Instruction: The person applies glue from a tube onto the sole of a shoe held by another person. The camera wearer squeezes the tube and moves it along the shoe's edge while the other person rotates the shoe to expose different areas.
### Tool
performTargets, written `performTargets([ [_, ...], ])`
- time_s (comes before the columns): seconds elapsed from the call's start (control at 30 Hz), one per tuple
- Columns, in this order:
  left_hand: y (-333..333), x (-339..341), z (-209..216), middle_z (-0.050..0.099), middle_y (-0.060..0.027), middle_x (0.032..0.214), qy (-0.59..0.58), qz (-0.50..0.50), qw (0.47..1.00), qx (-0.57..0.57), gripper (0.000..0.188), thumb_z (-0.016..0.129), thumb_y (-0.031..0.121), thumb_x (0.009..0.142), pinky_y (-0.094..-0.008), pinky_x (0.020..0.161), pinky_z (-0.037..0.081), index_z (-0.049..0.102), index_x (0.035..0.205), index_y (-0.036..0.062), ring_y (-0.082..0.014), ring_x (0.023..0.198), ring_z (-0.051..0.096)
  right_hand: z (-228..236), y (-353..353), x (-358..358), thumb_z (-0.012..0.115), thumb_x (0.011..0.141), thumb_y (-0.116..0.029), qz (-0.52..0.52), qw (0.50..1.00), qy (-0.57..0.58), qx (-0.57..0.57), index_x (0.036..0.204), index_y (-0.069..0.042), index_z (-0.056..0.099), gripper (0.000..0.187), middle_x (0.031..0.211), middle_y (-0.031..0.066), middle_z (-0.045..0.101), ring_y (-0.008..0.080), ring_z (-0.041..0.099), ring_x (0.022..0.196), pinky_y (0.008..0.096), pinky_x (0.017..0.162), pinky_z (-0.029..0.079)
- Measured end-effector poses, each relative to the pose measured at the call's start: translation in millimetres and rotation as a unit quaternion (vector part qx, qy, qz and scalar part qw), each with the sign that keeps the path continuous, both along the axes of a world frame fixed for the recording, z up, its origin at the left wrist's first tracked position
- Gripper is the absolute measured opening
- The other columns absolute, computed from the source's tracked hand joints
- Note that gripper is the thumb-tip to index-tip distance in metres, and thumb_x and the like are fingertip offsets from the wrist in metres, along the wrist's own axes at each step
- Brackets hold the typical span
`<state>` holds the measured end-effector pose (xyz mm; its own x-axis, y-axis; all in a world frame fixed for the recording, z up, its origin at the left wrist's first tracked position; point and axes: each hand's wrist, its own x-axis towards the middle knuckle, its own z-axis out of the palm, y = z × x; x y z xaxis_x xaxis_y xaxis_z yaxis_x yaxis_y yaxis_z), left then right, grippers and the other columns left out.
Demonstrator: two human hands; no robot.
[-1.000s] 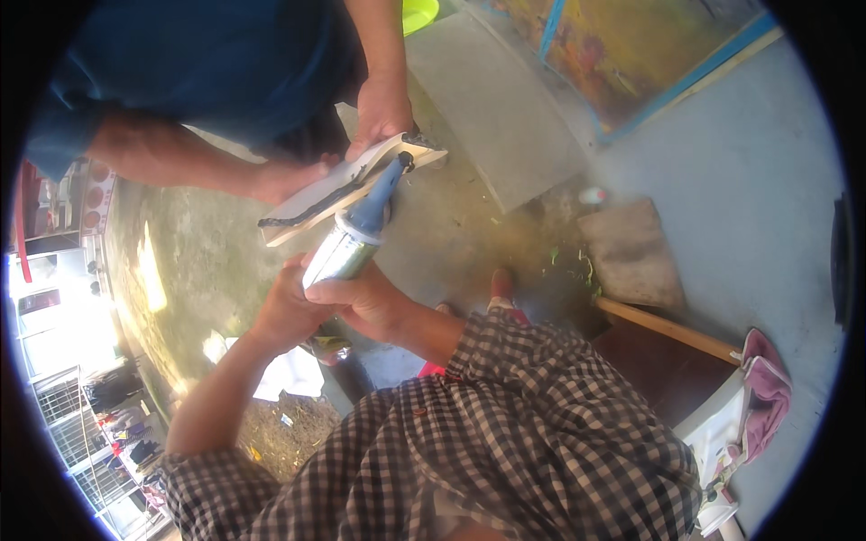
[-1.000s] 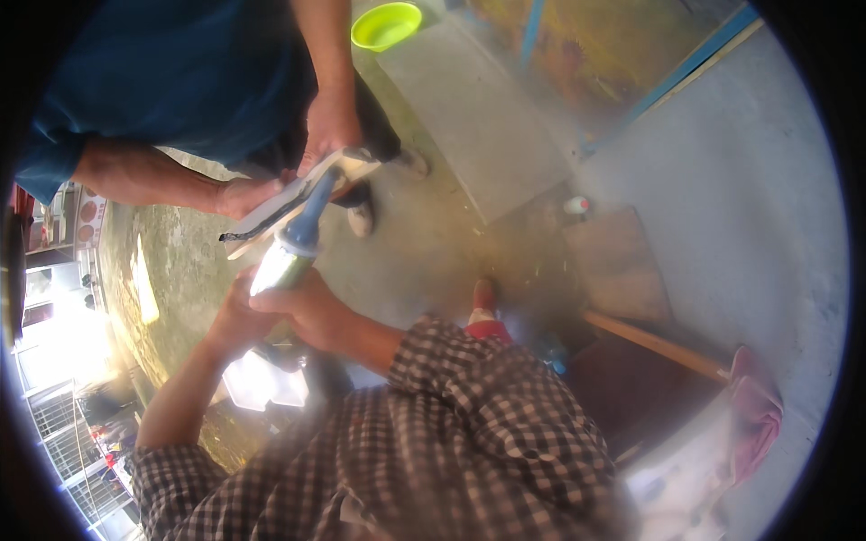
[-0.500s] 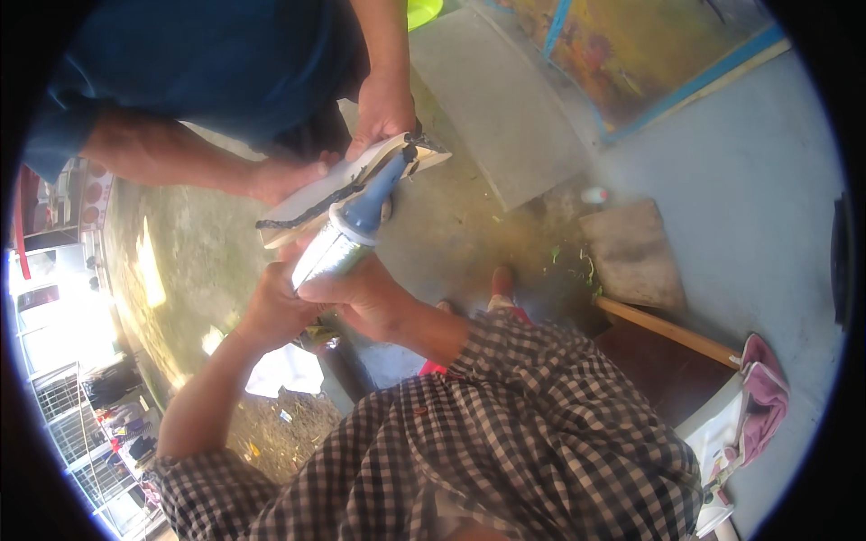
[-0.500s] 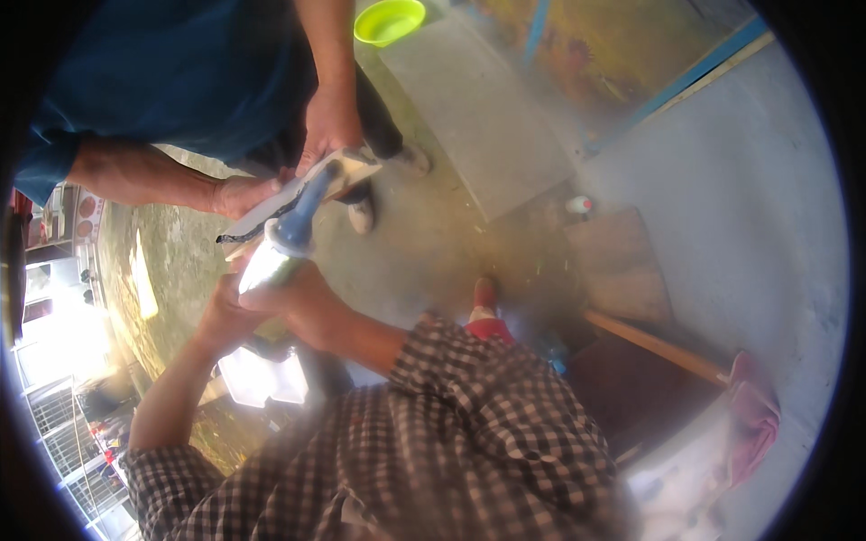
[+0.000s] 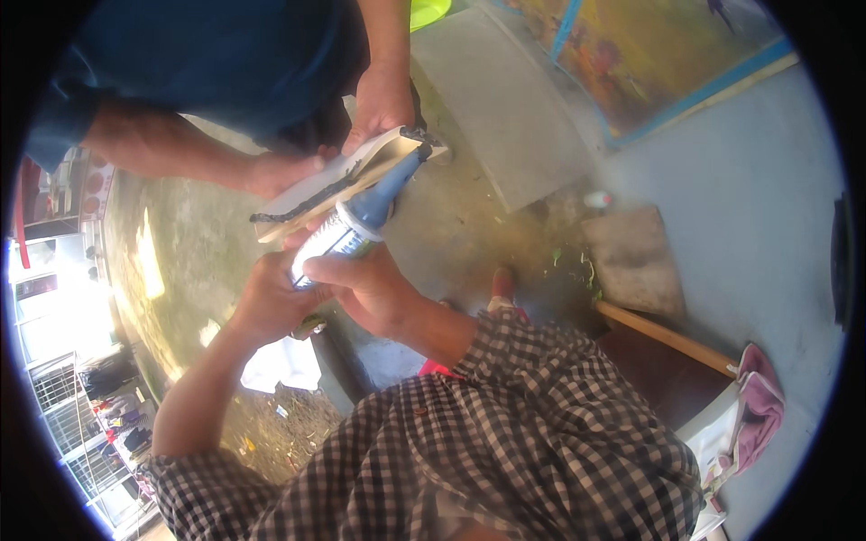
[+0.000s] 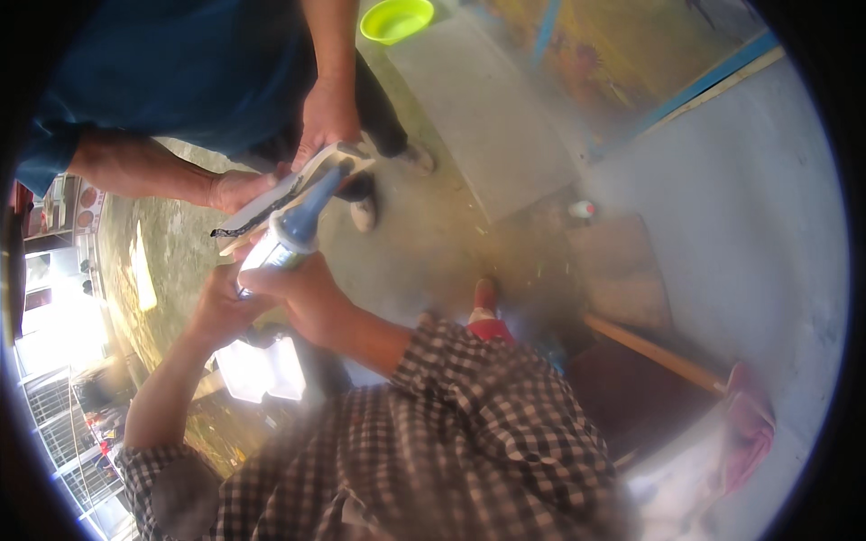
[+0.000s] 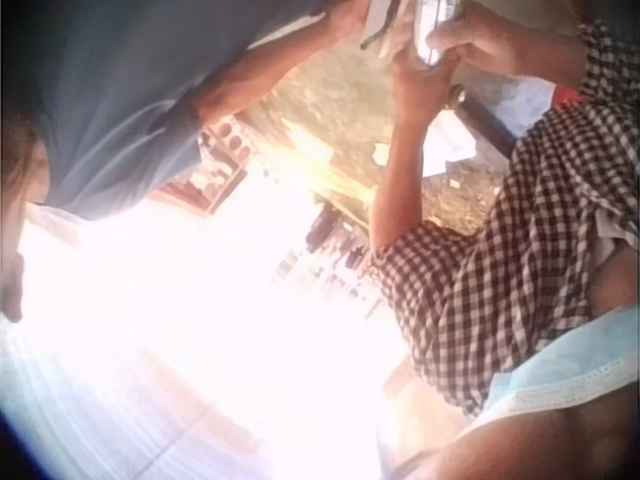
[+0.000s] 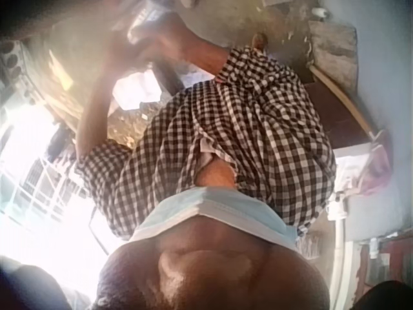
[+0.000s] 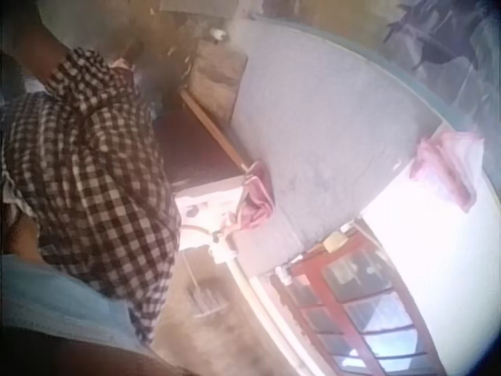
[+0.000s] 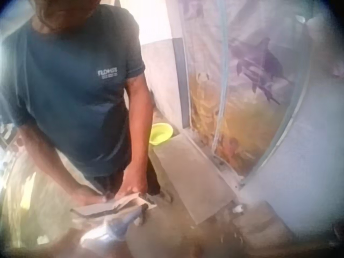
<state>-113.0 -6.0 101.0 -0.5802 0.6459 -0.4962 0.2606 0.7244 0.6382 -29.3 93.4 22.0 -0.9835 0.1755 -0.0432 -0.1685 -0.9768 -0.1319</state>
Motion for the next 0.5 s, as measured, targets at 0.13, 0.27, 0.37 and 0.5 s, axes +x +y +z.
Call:
performTargets([
  [0.13, 1.0, -0.3, -0.4, 0.059, -0.0041, 0.065, -0.016, 0.012, 1.000, -0.003, 0.028, 0.074, 0.018, 0.078, -0.0270, 0.049, 0.044, 0.062, 0.096, -0.0004, -0.0076, 0.054, 0.053, -1.0, -0.5, -1.2, 0.064, 0.076, -0.001, 0.006, 1.000, -0.009, -0.009, 0.111, -0.003, 0.049, 0.039, 0.108, 0.0101, 0.056, 0.0188, 0.058, 0.098, 0.0312, 0.083, 0.050],
  [0.27, 5.8, 1.9, 1.6, 0.059, -0.0039, 0.064, -0.019, 0.016, 1.000, 0.000, 0.029, 0.075, 0.017, 0.077, -0.0266, 0.047, 0.043, 0.061, 0.096, -0.0009, -0.0069, 0.053, 0.052, -2.4, 0.8, -1.4, 0.063, 0.077, 0.000, 0.011, 1.000, -0.010, -0.011, 0.113, -0.003, 0.049, 0.039, 0.108, 0.0105, 0.056, 0.0194, 0.059, 0.098, 0.0322, 0.082, 0.052],
  [0.37, 4.1, 0.5, -1.5, 0.060, -0.0043, 0.066, -0.016, 0.018, 1.000, 0.013, 0.029, 0.075, 0.015, 0.077, -0.0272, 0.050, 0.044, 0.061, 0.097, -0.0013, -0.0079, 0.055, 0.053, -3.3, 1.6, -2.0, 0.062, 0.078, -0.001, 0.012, 1.000, 0.004, -0.014, 0.112, -0.005, 0.049, 0.037, 0.109, 0.0096, 0.056, 0.0191, 0.058, 0.099, 0.0335, 0.082, 0.052],
  [0.5, 7.2, 2.8, 1.8, 0.062, -0.0052, 0.070, -0.005, 0.025, 1.000, -0.014, 0.031, 0.075, 0.013, 0.076, -0.0282, 0.055, 0.046, 0.061, 0.100, -0.0012, -0.0094, 0.060, 0.055, -5.0, 2.5, -1.1, 0.062, 0.079, 0.000, 0.030, 0.999, 0.013, -0.019, 0.109, -0.010, 0.050, 0.033, 0.111, 0.0077, 0.058, 0.0177, 0.058, 0.101, 0.0353, 0.084, 0.052],
])
